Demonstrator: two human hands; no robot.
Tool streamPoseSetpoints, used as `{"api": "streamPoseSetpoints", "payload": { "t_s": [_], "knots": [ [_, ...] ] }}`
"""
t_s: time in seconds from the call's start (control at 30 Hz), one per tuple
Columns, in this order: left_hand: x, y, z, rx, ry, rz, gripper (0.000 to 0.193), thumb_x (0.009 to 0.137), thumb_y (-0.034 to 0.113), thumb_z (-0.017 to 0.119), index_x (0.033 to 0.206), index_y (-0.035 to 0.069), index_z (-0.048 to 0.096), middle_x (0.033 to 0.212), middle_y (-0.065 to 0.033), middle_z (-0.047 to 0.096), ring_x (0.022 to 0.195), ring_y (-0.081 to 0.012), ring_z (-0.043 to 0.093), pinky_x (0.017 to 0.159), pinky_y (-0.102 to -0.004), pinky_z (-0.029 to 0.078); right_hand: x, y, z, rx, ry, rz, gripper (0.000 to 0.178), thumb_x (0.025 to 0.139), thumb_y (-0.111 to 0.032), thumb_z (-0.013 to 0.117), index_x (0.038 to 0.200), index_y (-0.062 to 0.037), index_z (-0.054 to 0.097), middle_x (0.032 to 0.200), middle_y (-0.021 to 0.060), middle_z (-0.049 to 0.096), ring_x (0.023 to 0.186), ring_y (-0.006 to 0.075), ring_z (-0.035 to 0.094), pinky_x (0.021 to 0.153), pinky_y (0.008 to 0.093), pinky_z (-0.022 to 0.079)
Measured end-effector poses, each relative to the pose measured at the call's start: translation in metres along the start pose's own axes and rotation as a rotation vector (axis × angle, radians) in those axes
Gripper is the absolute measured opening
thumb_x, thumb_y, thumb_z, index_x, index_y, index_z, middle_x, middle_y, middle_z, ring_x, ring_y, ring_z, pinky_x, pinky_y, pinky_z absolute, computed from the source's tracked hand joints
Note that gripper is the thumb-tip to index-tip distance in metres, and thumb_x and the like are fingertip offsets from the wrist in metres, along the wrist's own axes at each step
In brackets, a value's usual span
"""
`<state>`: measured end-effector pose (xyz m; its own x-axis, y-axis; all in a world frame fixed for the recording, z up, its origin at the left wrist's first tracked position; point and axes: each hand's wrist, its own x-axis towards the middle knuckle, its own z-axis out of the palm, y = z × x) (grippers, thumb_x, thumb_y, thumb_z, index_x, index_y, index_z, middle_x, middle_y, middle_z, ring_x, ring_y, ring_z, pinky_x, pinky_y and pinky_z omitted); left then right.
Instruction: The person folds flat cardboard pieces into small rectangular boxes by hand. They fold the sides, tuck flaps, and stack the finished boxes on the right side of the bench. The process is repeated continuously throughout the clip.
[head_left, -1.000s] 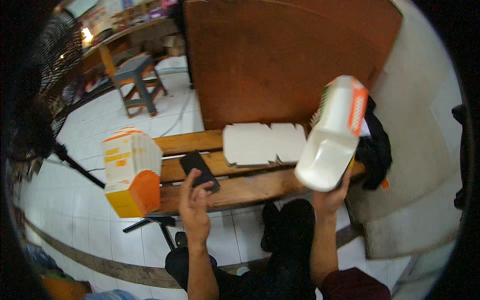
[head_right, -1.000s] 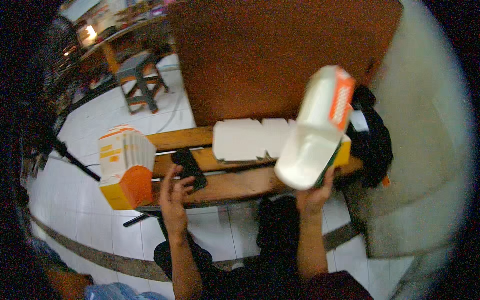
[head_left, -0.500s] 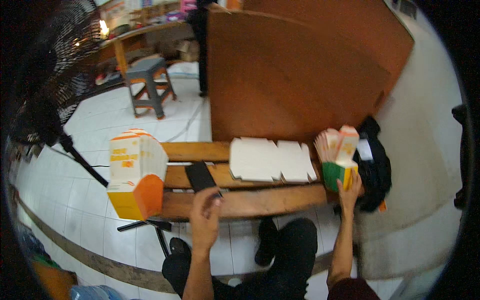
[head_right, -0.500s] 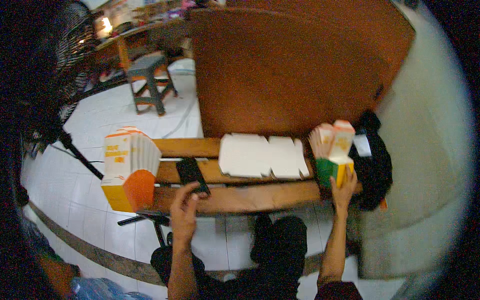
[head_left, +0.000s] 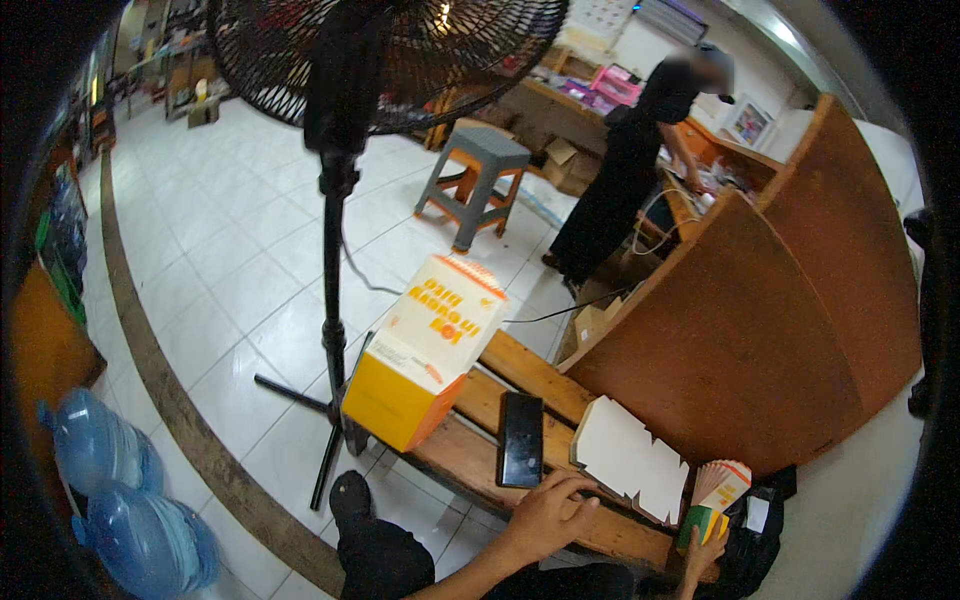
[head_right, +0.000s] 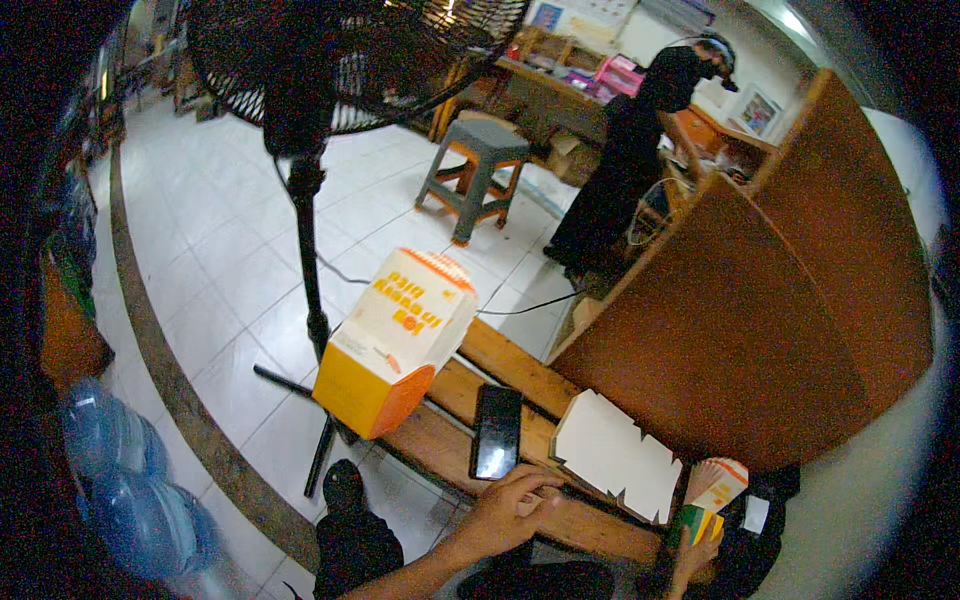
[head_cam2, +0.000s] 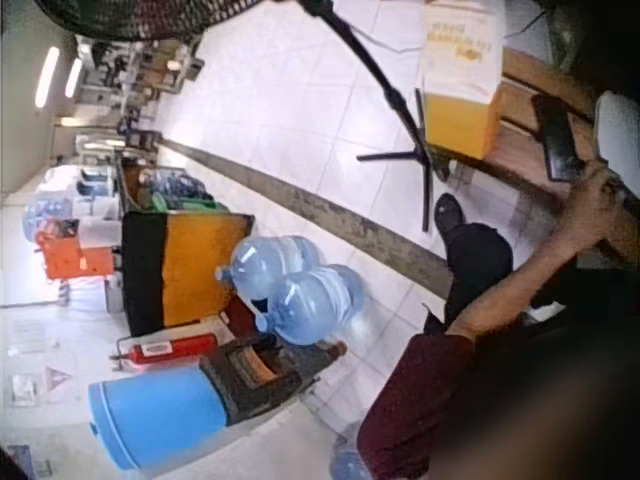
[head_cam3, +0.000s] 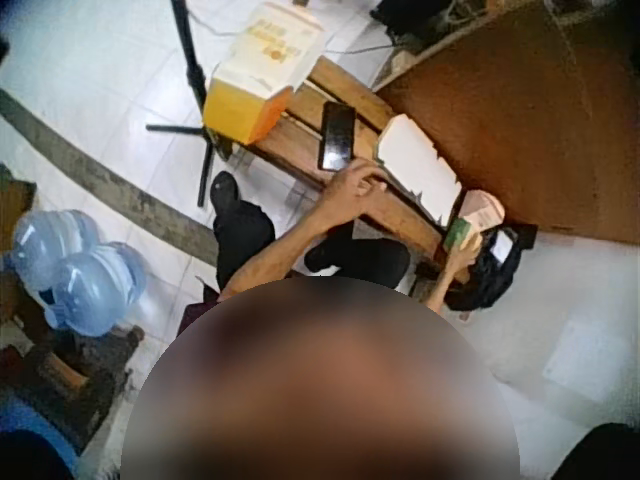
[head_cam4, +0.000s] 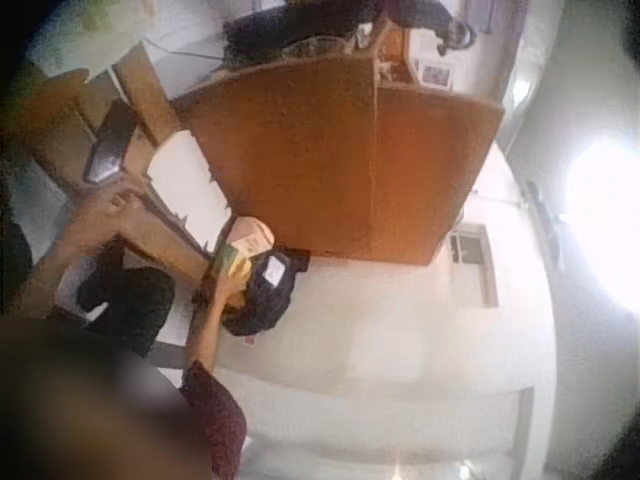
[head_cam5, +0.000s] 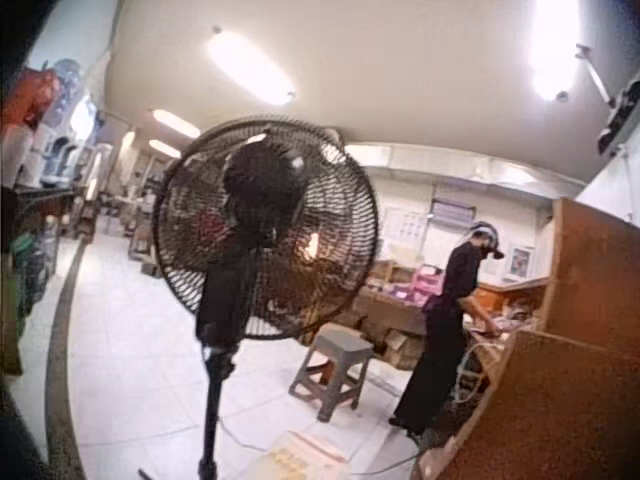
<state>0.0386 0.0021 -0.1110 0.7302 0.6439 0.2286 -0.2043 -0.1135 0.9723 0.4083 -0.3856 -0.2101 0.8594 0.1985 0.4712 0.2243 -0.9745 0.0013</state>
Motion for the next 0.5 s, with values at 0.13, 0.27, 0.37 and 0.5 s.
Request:
{"api": "streamPoseSetpoints", "payload": {
  "t_s": [0.13, 0.27, 0.37, 0.5],
  "knots": [
    [-0.002, 0.003, -0.008, -0.011, 0.009, 0.011, 0.026, 0.09, 0.019, 0.064, 0.109, 0.002, 0.064, 0.108, -0.0152, 0.061, 0.103, -0.0287, 0.061, 0.09, -0.0369, 0.049, 0.019, 0.007, 0.0, 0.039, -0.134, -0.09, 0.075, 0.085, -0.045, 0.066, 0.149, -0.0239, 0.034, 0.147, 0.03, 0.029, 0.133, 0.046, 0.034, 0.107, 0.0556, 0.024],
    [-0.003, 0.014, -0.022, -0.042, 0.007, -0.009, 0.029, 0.091, 0.021, 0.064, 0.11, 0.0, 0.063, 0.108, -0.0164, 0.062, 0.102, -0.0301, 0.062, 0.09, -0.0373, 0.049, 0.038, 0.013, -0.013, 0.017, -0.361, -0.119, 0.084, 0.083, -0.058, 0.062, 0.151, -0.0223, 0.027, 0.15, 0.0172, 0.035, 0.138, 0.0463, 0.024, 0.103, 0.0619, 0.028],
    [-0.004, 0.021, -0.027, -0.025, 0.0, -0.018, 0.03, 0.091, 0.023, 0.063, 0.111, 0.0, 0.062, 0.11, -0.0169, 0.062, 0.103, -0.0305, 0.062, 0.09, -0.0374, 0.049, 0.039, 0.012, -0.009, 0.04, -0.32, -0.131, 0.08, 0.085, -0.057, 0.061, 0.15, -0.0226, 0.031, 0.149, 0.0193, 0.036, 0.138, 0.0457, 0.026, 0.106, 0.061, 0.027],
    [-0.003, 0.021, -0.029, 0.039, 0.027, -0.022, 0.03, 0.09, 0.021, 0.064, 0.111, 0.0, 0.062, 0.109, -0.0171, 0.063, 0.103, -0.0308, 0.062, 0.089, -0.0373, 0.049, 0.023, -0.001, 0.005, -0.059, -0.064, -0.167, 0.07, 0.087, -0.045, 0.062, 0.146, -0.0158, 0.038, 0.15, 0.0202, 0.034, 0.136, 0.0442, 0.031, 0.11, 0.0515, 0.029]
  ]
}}
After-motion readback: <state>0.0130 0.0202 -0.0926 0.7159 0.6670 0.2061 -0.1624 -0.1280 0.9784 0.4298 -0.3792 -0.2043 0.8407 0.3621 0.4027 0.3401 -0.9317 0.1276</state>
